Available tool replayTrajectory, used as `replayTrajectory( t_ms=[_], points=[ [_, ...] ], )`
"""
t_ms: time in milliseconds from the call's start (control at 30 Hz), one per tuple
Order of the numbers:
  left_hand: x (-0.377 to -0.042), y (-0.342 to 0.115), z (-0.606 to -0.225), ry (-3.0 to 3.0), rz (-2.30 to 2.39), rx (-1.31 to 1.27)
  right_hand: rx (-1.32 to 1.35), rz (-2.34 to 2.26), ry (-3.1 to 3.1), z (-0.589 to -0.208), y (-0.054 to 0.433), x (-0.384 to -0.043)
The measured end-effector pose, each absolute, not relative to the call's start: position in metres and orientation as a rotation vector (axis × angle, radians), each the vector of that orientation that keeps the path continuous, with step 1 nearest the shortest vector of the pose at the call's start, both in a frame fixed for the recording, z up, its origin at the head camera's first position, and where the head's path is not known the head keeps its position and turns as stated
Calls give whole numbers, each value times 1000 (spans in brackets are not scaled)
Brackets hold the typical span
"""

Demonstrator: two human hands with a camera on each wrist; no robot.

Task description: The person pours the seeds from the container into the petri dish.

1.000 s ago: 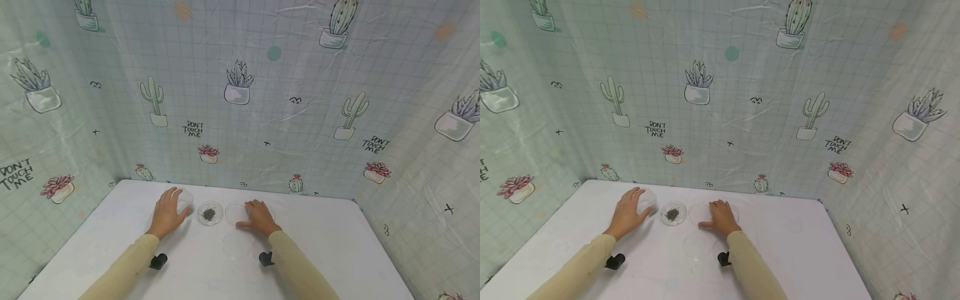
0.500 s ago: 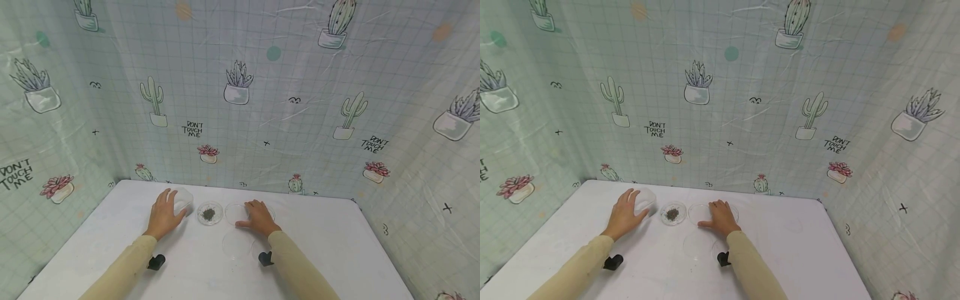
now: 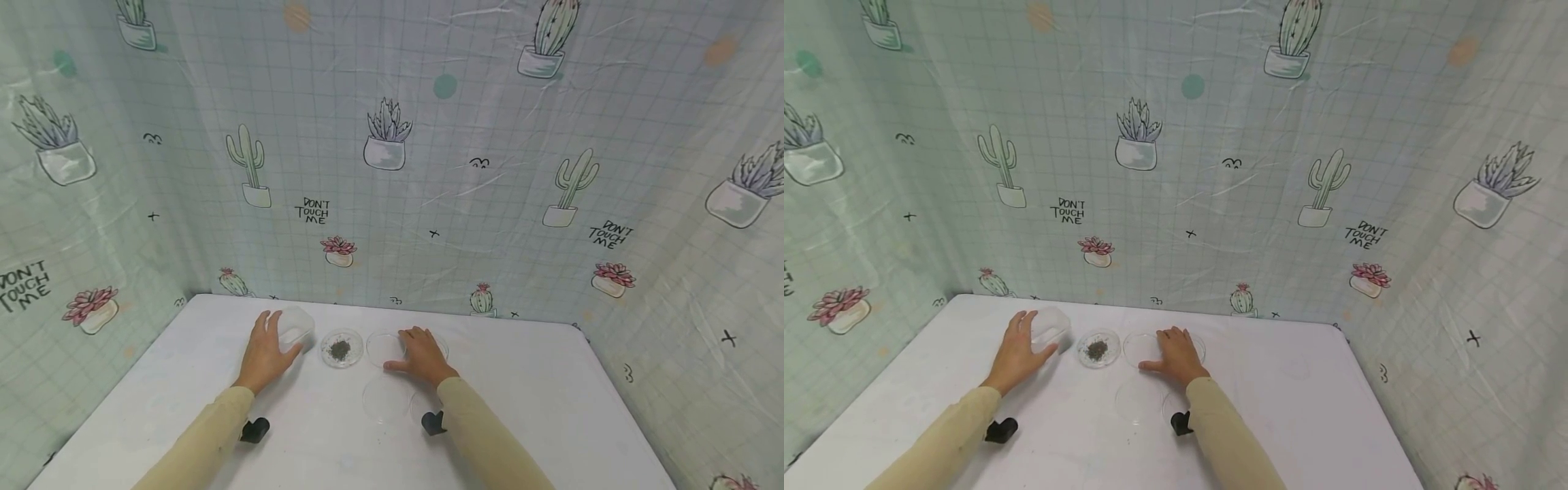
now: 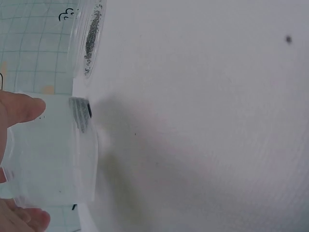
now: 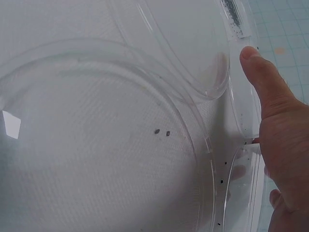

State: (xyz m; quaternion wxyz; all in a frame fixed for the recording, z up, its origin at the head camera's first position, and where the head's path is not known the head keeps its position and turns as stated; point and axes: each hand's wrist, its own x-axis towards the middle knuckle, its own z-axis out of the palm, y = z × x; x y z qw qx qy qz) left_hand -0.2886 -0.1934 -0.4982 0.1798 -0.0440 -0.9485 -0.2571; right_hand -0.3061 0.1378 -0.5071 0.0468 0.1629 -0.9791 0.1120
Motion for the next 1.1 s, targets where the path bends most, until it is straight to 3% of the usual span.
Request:
replayTrajectory(
  t_ms=[633, 1100],
  points=[
    [-288, -193, -498, -2817, -976, 68, 497, 396, -2990, -506, 137, -305],
    [-289, -192, -497, -2761, -981, 5, 501, 391, -2982, -507, 138, -304]
  ],
)
